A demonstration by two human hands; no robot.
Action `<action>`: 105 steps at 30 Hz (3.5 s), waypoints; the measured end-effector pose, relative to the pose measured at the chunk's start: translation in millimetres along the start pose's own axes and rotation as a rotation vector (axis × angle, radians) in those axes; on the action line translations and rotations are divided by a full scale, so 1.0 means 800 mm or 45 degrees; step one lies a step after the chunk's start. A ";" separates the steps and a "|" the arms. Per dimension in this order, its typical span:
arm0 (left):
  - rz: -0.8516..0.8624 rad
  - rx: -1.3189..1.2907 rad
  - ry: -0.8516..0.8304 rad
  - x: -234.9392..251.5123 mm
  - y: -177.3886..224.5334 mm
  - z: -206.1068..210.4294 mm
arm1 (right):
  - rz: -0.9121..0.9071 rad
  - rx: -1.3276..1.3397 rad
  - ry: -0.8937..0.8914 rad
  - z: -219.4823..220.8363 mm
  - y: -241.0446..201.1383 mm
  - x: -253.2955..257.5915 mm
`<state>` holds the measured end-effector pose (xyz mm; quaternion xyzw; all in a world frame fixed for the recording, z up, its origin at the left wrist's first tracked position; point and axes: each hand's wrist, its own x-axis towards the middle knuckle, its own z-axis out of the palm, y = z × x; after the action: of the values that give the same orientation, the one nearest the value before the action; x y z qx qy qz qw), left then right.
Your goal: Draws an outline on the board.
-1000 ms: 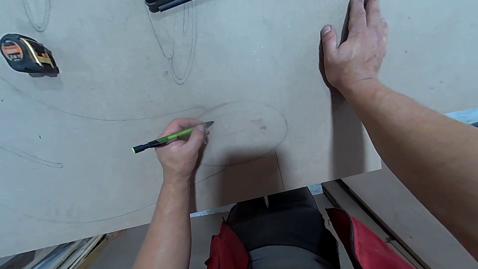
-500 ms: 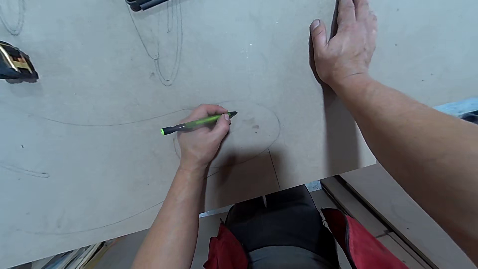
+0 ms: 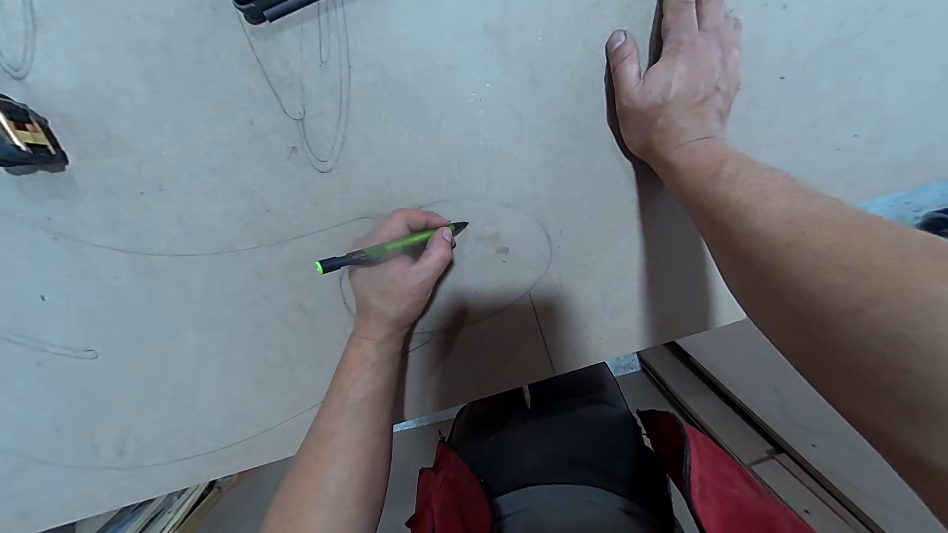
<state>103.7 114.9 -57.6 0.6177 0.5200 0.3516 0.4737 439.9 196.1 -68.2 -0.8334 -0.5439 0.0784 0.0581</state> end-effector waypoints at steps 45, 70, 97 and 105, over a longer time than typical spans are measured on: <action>-0.068 0.002 -0.143 -0.001 0.007 -0.012 | -0.020 0.032 -0.006 0.001 0.002 -0.001; -0.059 -0.150 0.271 -0.053 -0.025 -0.081 | -0.041 0.031 -0.018 0.000 0.003 0.000; -0.018 -0.068 0.268 -0.037 -0.027 -0.073 | -0.029 0.015 0.000 -0.001 0.001 -0.001; -0.015 0.034 0.236 -0.048 -0.022 -0.072 | -0.042 0.019 0.015 -0.002 0.001 -0.002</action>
<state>36.3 90.0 -54.9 0.5857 0.5698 0.3976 0.4173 440.1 194.2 -66.7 -0.8244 -0.5566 0.0765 0.0687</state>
